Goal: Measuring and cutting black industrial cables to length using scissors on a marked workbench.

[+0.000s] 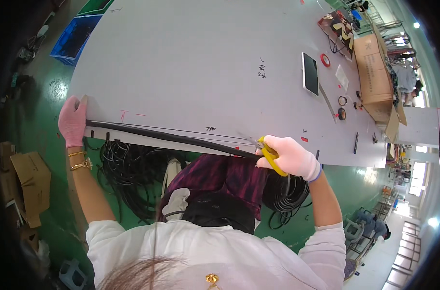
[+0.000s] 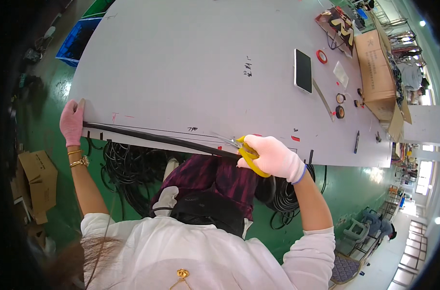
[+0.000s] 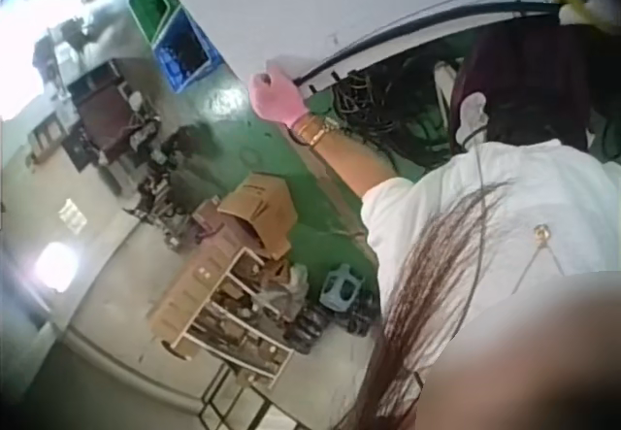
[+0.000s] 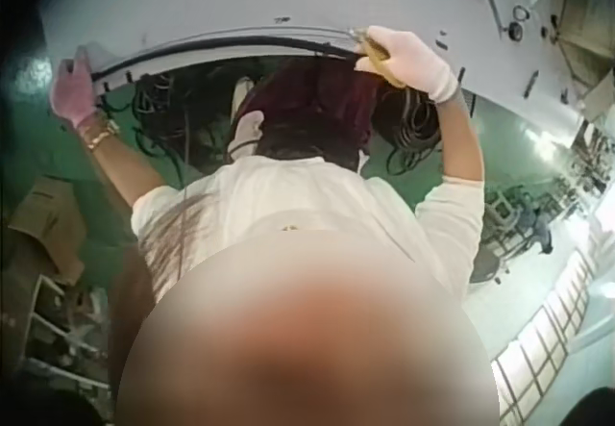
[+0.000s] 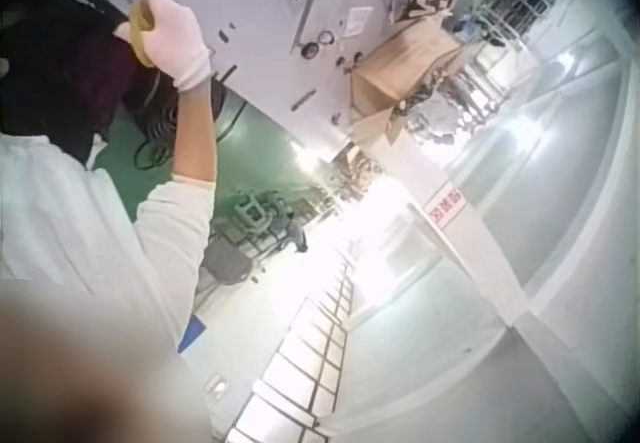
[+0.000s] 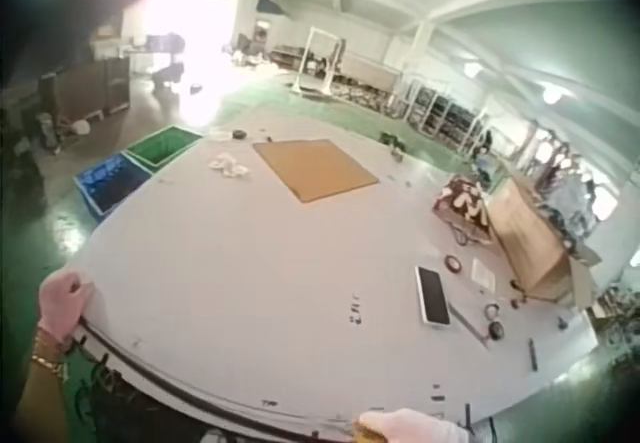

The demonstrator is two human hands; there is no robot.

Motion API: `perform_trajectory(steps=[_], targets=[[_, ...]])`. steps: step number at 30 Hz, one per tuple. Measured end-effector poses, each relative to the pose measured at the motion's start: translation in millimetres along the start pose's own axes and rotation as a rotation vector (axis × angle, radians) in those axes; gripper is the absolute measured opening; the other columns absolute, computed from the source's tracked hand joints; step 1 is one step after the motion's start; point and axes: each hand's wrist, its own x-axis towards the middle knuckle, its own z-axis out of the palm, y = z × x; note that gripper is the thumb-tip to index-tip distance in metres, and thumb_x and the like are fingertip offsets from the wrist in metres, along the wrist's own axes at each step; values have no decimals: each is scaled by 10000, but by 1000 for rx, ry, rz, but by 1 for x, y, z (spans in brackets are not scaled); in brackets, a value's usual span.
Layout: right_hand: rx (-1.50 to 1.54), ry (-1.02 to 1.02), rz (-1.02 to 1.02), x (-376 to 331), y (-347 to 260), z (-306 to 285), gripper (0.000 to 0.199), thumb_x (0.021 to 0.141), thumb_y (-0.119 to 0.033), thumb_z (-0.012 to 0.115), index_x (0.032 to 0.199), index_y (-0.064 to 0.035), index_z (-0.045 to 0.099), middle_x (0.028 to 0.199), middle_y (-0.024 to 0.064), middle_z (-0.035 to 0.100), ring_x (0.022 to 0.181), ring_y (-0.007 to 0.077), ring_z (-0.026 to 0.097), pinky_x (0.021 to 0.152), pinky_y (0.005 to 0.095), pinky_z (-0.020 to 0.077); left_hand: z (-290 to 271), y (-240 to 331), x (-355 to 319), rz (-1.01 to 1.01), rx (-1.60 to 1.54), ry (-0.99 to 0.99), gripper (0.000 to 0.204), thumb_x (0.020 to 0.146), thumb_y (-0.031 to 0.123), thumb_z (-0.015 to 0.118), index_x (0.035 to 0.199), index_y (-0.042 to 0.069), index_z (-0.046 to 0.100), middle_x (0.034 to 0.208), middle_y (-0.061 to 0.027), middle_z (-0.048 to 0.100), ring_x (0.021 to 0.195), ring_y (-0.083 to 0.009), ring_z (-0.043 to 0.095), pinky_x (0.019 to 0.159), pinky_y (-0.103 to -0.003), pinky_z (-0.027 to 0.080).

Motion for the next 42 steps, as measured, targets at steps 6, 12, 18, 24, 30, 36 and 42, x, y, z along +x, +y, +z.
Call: perform_trajectory(steps=[6, 12, 18, 24, 30, 36, 42], targets=[[459, 803, 121, -45, 54, 24, 188, 859, -27, 737, 974, 0, 591, 1064, 157, 704, 950, 184, 680, 880, 325, 541, 3, -9, 4, -36, 29, -31, 419, 965, 419, 628, 805, 46, 526, 723, -133, 495, 651, -298, 452, 643, -415, 436], [163, 767, 215, -70, 40, 114, 509, 696, -102, 940, 942, -44, 497, 1178, 151, 679, 1010, 232, 671, 926, 360, 535, -1, -8, 3, -82, 39, -59, 422, 972, 415, 615, 807, 42, 509, 724, -132, 465, 661, -287, 426, 644, -406, 417], [948, 696, 328, -75, 48, 139, 230, 864, 53, 690, 919, -57, 496, 882, 98, 658, 755, 160, 661, 706, 295, 532, 2, -7, 3, -75, 14, -67, 432, 974, 423, 602, 812, 37, 497, 731, -140, 432, 667, -284, 401, 653, -403, 405], [-78, 839, 238, -69, 65, 146, 558, 716, -248, 926, 1098, -2, 602, 985, 127, 682, 848, 284, 663, 778, 352, 539, 0, -5, 6, -87, 38, -77, 424, 976, 424, 594, 820, 37, 513, 754, -146, 462, 689, -307, 426, 661, -413, 412], [-182, 721, 174, -59, 73, 148, 452, 694, -154, 913, 1018, -11, 633, 967, 141, 677, 880, 312, 679, 784, 368, 546, 2, -9, 5, -34, 85, -40, 415, 960, 439, 604, 832, 45, 565, 826, -153, 572, 754, -353, 537, 697, -440, 455], [-338, 812, 109, -40, 36, 22, 425, 765, -123, 840, 1098, 1, 608, 1034, 167, 662, 944, 383, 653, 842, 378, 535, 1, -7, 3, -30, 74, -24, 394, 962, 423, 616, 833, 52, 586, 809, -146, 577, 729, -343, 539, 692, -426, 466], [-447, 1040, 14, -17, 34, 5, 290, 805, -172, 819, 1000, -21, 666, 974, 175, 678, 854, 346, 669, 745, 386, 531, 3, -6, 2, -42, 54, -28, 392, 956, 413, 625, 826, 46, 581, 799, -142, 574, 723, -339, 540, 688, -425, 467]])
